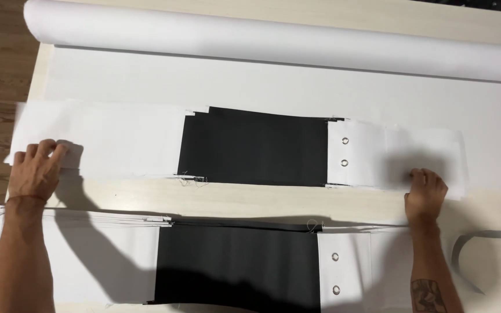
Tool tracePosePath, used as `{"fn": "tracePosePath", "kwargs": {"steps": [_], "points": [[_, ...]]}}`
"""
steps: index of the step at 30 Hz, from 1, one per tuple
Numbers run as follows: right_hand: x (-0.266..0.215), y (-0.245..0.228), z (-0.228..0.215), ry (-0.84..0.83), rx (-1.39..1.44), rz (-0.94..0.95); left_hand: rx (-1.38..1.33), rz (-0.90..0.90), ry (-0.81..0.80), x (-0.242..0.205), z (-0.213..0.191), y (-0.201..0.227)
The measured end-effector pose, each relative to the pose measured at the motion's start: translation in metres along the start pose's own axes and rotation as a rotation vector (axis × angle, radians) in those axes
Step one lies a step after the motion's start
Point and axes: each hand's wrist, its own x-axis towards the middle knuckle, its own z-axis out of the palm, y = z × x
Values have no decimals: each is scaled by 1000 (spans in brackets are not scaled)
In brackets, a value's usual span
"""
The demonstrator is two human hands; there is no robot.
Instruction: Inspecting and flipping through a stack of black and white leather components on a workbench
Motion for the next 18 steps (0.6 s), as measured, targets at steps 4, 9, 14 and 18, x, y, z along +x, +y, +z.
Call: {"fn": "tracePosePath", "kwargs": {"steps": [4,9,14,18], "points": [[-1,12,-6,-250,68,7,-34,-68,-86,0,-33,12],[3,-61,-124,-350,507,246,-629,37,378,-21,-114,165],[-7,-193,-244,-91,866,340,-1039,434,568,-111,-375,345],[-62,-240,-267,-267,967,154,-1026,606,409,-173,-362,422]]}}
